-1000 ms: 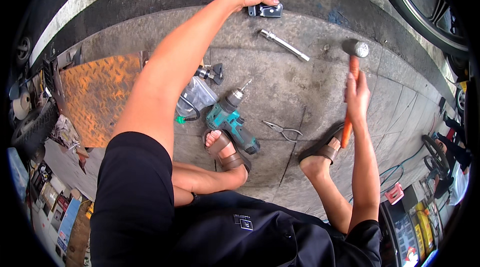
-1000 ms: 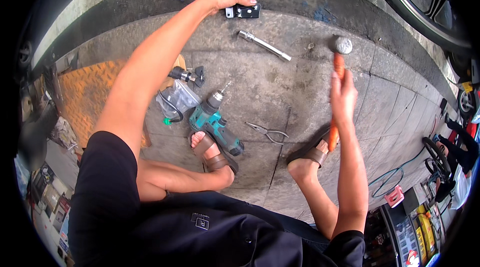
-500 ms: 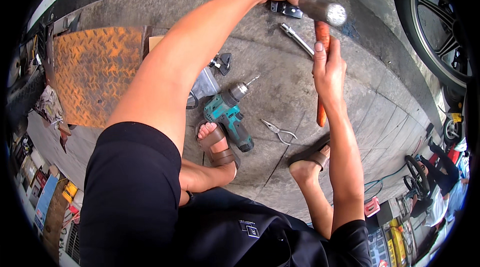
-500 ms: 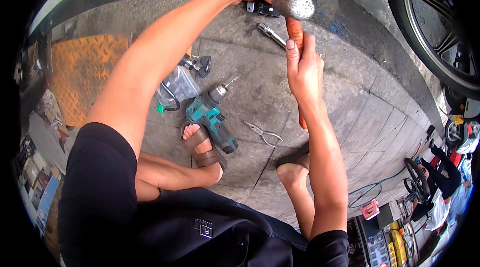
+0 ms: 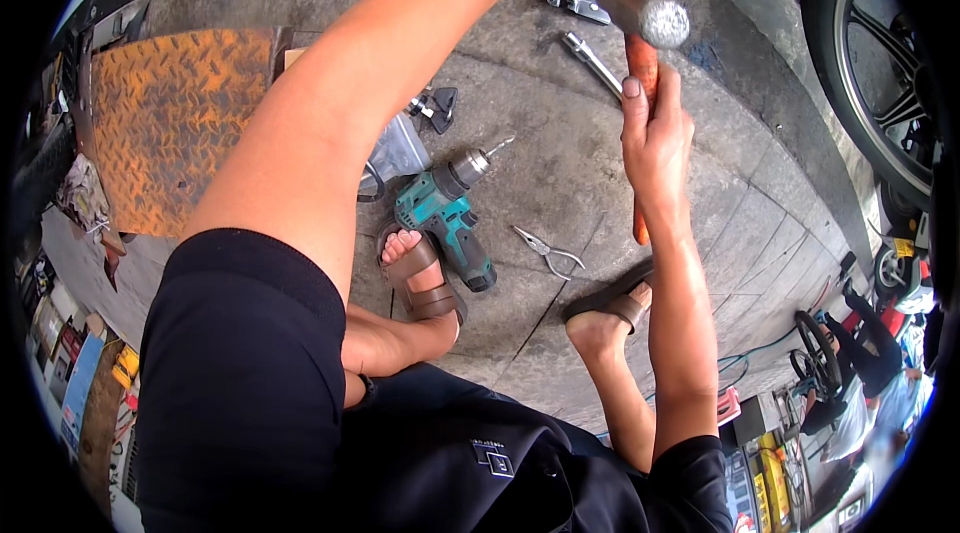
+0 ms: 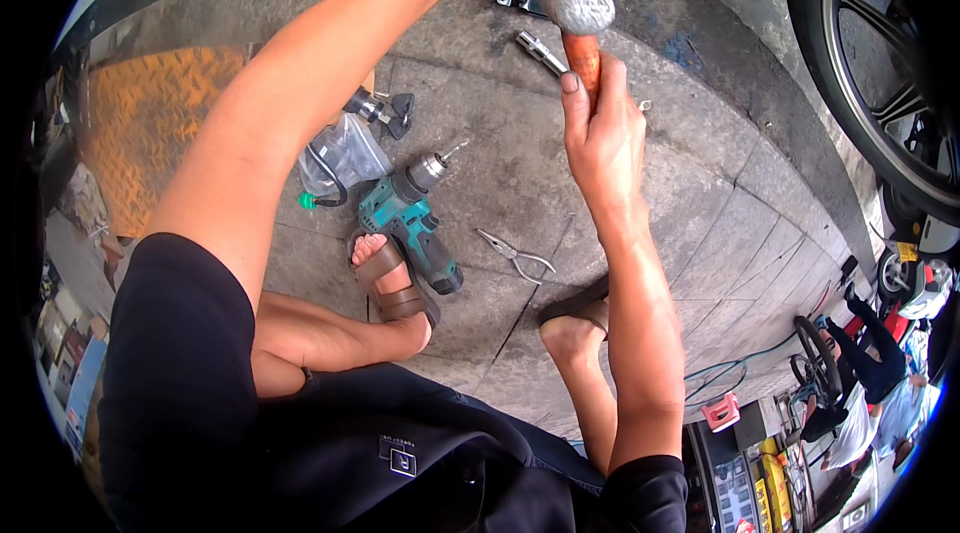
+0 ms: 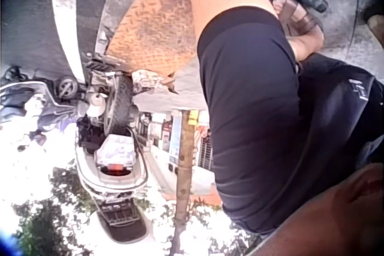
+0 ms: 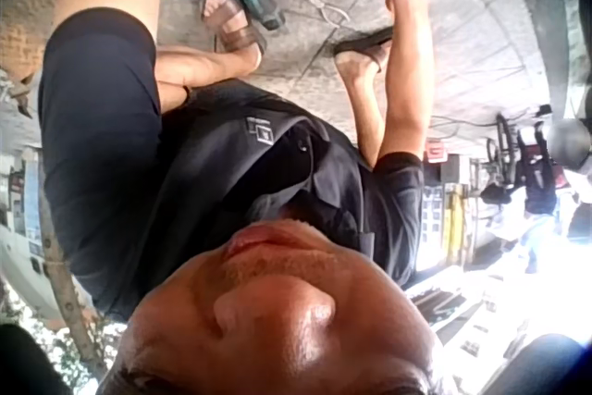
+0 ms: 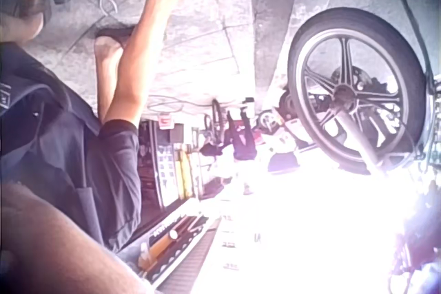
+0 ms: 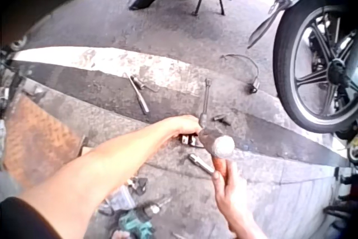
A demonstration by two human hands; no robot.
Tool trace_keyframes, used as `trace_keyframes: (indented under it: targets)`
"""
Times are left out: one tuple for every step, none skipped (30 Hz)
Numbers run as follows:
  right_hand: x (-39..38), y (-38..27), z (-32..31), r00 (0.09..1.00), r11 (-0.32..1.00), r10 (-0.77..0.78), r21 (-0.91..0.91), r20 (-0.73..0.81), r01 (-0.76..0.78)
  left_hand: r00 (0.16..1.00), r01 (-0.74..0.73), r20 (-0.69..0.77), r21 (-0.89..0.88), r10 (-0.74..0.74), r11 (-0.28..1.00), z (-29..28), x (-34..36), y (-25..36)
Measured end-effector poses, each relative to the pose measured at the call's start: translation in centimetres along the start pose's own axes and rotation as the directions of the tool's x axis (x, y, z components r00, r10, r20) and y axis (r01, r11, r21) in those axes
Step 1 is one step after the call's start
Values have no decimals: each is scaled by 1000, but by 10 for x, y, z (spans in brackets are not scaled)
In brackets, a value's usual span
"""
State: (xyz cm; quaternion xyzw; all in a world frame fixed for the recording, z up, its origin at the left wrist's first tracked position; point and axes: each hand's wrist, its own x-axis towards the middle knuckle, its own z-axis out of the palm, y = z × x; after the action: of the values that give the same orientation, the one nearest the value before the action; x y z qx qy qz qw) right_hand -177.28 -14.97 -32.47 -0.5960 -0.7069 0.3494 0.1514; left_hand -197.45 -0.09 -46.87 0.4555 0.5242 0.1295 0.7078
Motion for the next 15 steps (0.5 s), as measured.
trace_keyframes:
  targets:
    - [-1,13,5,1000,1000,4,-27,-14,-5,999,12,37,-47,-10,999,4,3,2]
    - [0,23,6,1000,999,7,-53,-28,-9,997,26,74,-93,-19,995,6,5,5]
    - [3,24,5,1000,998,9,-57,-26,-10,997,25,76,-97,-17,995,7,5,5]
    - [8,25,2,995,995,95,-42,14,-94,1000,-18,8,28,18,999,8,3,5]
    - [11,23,-1,982,984,179,-31,54,-178,997,-52,-57,154,61,987,10,2,6]
    - [10,18,-3,978,979,203,-2,36,-203,997,-46,-61,153,56,987,9,2,4]
    - [9,12,-5,979,980,201,1,43,-201,997,-33,-67,96,39,995,8,2,4]
    - [8,7,-8,985,983,175,49,13,-175,997,-19,-73,39,22,999,7,2,3]
    - [7,5,-10,987,984,156,91,-23,-153,997,-18,-68,36,21,999,9,0,5]
    - [6,6,-11,992,990,115,84,-49,-110,1000,14,-20,20,-13,1000,10,-1,8]
    - [4,7,-10,992,990,119,82,-48,-115,999,46,28,6,-46,999,11,-2,10]
    - [2,6,-9,995,996,77,50,-58,-74,996,82,17,59,-83,995,10,-1,11]
    - [2,1,-5,997,999,29,27,-65,-27,996,85,7,65,-86,994,2,2,5]
    - [3,-5,-1,998,998,56,-10,-25,-57,997,11,-72,79,-5,997,-3,3,-4]
    - [4,5,6,998,998,40,-53,-41,-42,988,-78,-130,86,89,993,4,2,0]
